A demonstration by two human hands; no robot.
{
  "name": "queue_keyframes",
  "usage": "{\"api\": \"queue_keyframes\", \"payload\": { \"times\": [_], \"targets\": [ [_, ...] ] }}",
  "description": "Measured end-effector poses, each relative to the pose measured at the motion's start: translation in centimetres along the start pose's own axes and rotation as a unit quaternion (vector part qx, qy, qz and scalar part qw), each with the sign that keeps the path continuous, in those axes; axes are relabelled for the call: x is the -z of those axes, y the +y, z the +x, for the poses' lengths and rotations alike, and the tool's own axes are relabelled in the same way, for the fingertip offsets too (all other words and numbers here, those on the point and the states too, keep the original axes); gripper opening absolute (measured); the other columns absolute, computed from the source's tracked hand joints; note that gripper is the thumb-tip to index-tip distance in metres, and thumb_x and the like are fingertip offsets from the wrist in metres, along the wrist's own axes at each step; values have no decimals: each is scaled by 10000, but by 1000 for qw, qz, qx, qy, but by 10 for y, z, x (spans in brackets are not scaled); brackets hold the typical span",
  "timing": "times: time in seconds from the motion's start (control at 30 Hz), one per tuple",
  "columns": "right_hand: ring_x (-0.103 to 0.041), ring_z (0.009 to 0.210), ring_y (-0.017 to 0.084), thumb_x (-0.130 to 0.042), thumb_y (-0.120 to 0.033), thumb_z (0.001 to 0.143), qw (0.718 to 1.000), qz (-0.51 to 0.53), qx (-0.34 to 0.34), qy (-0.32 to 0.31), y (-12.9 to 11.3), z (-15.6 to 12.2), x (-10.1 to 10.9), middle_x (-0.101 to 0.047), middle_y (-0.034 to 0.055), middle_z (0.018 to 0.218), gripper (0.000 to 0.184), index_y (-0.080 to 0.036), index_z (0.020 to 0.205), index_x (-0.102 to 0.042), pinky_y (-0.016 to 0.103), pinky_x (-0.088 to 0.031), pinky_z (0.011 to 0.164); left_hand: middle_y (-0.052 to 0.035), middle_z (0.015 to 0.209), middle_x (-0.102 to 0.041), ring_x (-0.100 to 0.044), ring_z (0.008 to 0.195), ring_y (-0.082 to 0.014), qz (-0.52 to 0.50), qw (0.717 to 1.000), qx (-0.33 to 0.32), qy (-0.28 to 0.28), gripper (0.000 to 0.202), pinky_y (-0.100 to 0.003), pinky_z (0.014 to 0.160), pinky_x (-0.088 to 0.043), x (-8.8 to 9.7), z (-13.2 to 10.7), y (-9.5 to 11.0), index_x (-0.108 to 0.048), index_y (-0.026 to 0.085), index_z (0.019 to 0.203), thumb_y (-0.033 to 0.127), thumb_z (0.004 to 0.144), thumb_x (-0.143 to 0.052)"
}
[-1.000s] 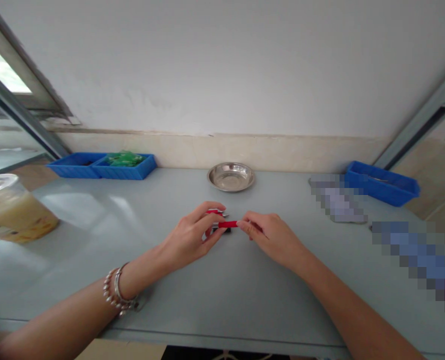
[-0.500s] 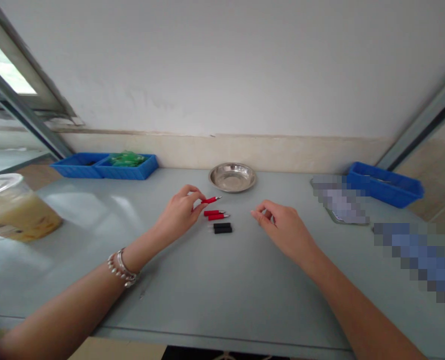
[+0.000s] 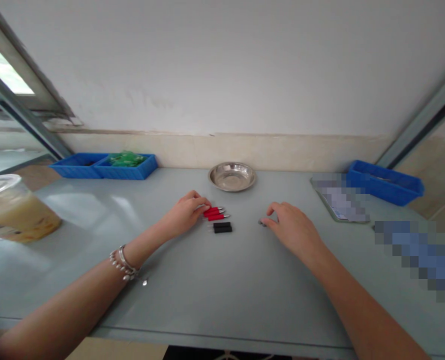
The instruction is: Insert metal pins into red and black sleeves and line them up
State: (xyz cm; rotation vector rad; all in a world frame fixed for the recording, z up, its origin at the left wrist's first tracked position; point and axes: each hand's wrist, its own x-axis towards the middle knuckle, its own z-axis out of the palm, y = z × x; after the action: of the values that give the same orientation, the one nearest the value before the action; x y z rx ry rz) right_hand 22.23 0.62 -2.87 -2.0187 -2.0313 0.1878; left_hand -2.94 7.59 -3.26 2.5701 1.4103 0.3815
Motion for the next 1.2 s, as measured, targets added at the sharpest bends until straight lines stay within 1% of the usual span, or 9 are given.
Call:
{"api": "queue_keyframes", "payload": {
  "times": [0.23, 0.33, 0.43, 0.5, 0.57, 0.67, 0.9, 1.03, 1.2],
  "targets": [
    [-508, 664, 109, -477, -304, 754, 999, -3, 14, -51, -5, 2, -8, -595, 25, 785, 172, -198, 806, -602, 217, -323, 610, -45, 894, -442, -475, 806, -117, -22, 1000, -8, 0, 286, -312, 836, -401, 3, -1, 3, -589, 224, 936, 294, 837, -330],
    [-521, 670, 115, -481, -304, 748, 999, 9, 4, -48, -4, 2, -7, -607, 23, 754, 172, -198, 790, -610, 218, -328, 613, -46, 922, -428, -474, 823, -118, -26, 1000, -12, 10, 271, -317, 837, -400, 5, -2, 7, -580, 231, 956, 302, 833, -350],
    [-533, 661, 114, -478, -313, 747, 998, 40, -5, -38, -6, 2, -2, -615, 20, 726, 183, -194, 782, -612, 219, -341, 618, -48, 983, -408, -472, 821, -114, -22, 998, -43, 35, 267, -314, 825, -405, 10, -7, 15, -560, 239, 996, 347, 818, -391],
    [-536, 641, 104, -480, -312, 744, 997, 70, -7, -30, -8, 1, 1, -618, 16, 721, 184, -187, 783, -609, 216, -353, 619, -42, 991, -407, -473, 779, -96, -23, 997, -78, 17, 261, -293, 796, -415, 13, -12, 23, -567, 238, 975, 368, 807, -416],
    [-533, 615, 92, -488, -309, 735, 994, 107, -9, -22, -11, 0, 2, -615, 11, 702, 179, -180, 782, -603, 209, -366, 611, -36, 978, -415, -477, 746, -81, -28, 994, -108, -22, 248, -265, 761, -424, 14, -17, 30, -580, 227, 939, 376, 789, -450],
    [-536, 602, 79, -498, -294, 718, 984, 177, -5, -25, -15, 0, 2, -611, 5, 677, 168, -169, 780, -591, 192, -385, 599, -29, 973, -431, -493, 742, -85, -14, 992, -117, -51, 238, -249, 717, -427, 14, -22, 38, -578, 224, 919, 380, 761, -495],
    [-540, 624, 75, -523, -296, 671, 954, 293, 18, -55, -15, 0, -3, -603, 23, 714, 186, -142, 772, -557, 185, -427, 595, -15, 958, -460, -500, 730, -97, 36, 990, -121, -59, 236, -242, 674, -419, 14, -27, 46, -547, 223, 907, 389, 745, -502],
    [-519, 603, 65, -534, -291, 663, 948, 310, 32, -66, -17, -1, -3, -579, 16, 680, 178, -131, 742, -535, 179, -420, 577, -22, 958, -464, -498, 701, -111, 86, 989, -108, -51, 274, -260, 651, -416, 16, -28, 49, -536, 223, 934, 402, 728, -511],
    [-508, 588, 63, -534, -291, 671, 944, 314, 46, -92, -21, -3, 0, -576, 17, 670, 182, -128, 752, -530, 171, -397, 538, -28, 914, -474, -505, 696, -114, 99, 987, -114, -50, 225, -249, 635, -407, 17, -30, 52, -543, 199, 900, 351, 741, -495]
  ]
}}
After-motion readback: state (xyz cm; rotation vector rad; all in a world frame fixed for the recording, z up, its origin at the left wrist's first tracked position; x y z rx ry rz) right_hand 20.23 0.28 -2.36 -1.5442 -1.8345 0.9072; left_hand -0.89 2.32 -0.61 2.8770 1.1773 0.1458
